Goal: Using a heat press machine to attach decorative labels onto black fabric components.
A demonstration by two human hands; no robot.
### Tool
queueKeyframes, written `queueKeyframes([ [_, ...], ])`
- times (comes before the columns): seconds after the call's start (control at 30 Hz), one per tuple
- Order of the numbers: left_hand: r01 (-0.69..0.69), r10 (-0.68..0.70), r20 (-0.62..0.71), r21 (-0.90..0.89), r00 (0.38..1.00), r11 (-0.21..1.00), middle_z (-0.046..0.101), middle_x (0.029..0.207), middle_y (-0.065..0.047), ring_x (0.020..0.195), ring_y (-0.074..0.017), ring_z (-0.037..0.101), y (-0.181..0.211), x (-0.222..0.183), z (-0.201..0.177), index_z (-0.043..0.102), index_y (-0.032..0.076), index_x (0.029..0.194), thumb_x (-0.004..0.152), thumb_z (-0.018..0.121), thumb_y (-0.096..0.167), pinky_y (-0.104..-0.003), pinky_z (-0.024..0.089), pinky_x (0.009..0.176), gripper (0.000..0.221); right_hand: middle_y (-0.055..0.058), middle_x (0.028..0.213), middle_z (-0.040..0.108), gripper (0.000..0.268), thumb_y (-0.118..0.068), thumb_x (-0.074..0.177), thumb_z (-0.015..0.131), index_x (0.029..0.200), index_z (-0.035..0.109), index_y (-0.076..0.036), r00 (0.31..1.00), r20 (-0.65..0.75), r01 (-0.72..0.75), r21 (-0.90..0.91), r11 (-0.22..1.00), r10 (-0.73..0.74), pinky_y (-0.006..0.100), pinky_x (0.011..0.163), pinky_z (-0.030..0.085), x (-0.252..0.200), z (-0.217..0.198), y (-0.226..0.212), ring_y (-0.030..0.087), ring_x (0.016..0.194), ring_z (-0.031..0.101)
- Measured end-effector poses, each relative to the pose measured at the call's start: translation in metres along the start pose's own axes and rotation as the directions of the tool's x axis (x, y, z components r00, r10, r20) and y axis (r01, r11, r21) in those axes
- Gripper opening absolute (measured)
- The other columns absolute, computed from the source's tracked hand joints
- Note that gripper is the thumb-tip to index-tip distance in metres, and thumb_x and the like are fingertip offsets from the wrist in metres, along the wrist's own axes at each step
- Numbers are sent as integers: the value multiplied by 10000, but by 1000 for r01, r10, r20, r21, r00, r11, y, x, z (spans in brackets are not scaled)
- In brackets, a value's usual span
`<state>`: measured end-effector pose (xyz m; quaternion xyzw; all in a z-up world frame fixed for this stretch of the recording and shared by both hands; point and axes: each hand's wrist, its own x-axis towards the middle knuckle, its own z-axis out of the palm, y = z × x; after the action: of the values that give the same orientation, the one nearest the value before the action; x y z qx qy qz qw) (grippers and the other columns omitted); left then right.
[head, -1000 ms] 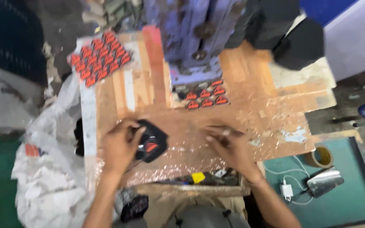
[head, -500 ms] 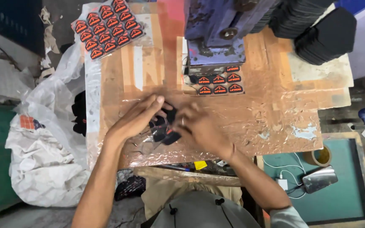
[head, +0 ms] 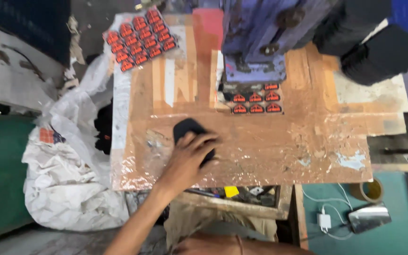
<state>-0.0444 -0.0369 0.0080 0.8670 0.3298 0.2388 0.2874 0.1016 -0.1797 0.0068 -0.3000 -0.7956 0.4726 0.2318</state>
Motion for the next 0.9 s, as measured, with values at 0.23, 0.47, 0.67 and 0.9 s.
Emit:
queueKeyframes([
  [0.23,281,-266,-326,0,907,960,691,1204,-52,1086,-278,615,-80,-53,-79,701,138,1181,844,753,112,-417,455,952,342,169,1199,714,263,-245,1003,652,1134,705,-23,972,209,-146,198,969,104,451,1134,466,-7,1,2,331,1223,659],
  [0.47,270,-214,-318,142,924,952,688,1170,-60,1039,-299,596,-80,-37,-71,726,147,1146,784,797,119,-421,430,910,370,144,1497,581,276,-255,916,675,1141,709,-100,987,-84,63,-584,809,-137,528,1187,350,6,68,54,332,1456,464],
  [0.67,192,-145,-300,134,943,972,693,1175,-50,1036,-304,592,-97,-11,-58,726,157,1139,817,787,137,-427,423,899,328,136,1452,545,446,-160,852,631,1284,686,-62,987,-121,-4,-658,753,-101,509,1140,390,-14,74,97,351,1394,456],
  [0.9,166,-133,-235,128,963,978,692,1094,-71,991,-315,578,-117,16,-67,728,146,1131,825,776,154,-442,421,878,310,125,1464,570,437,-125,894,639,1326,647,-55,993,-113,-24,-517,856,-40,431,1121,475,-51,123,88,313,1370,531],
])
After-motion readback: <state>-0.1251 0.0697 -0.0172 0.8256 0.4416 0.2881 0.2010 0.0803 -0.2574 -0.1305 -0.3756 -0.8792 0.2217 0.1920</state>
